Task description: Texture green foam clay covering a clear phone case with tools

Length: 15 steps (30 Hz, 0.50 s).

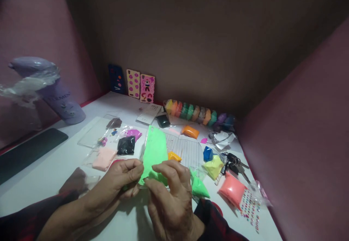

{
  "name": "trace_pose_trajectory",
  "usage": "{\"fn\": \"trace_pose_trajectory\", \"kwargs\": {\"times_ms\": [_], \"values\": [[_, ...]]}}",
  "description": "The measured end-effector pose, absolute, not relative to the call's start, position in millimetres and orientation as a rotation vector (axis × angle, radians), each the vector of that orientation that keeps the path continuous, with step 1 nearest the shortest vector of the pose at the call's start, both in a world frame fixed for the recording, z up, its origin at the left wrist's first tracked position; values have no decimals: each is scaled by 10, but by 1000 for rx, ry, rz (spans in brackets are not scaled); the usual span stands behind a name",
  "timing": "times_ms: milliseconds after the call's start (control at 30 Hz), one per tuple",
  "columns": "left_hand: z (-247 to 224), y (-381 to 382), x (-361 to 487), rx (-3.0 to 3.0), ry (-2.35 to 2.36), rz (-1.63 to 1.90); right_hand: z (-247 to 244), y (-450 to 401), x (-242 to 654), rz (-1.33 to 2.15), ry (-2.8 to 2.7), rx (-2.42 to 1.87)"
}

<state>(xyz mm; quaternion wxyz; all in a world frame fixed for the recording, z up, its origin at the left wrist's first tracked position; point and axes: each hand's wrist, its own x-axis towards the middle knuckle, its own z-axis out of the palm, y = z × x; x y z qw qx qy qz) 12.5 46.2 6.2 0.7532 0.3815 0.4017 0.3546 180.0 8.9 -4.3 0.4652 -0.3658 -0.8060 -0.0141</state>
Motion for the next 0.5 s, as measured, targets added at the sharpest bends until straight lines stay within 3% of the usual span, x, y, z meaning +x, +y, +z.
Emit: {"fn": "trace_pose_trajectory", "kwargs": {"times_ms": [500], "values": [[40,466,118,838,877,766,-29,87,1764,-18,-1937,-885]]}}
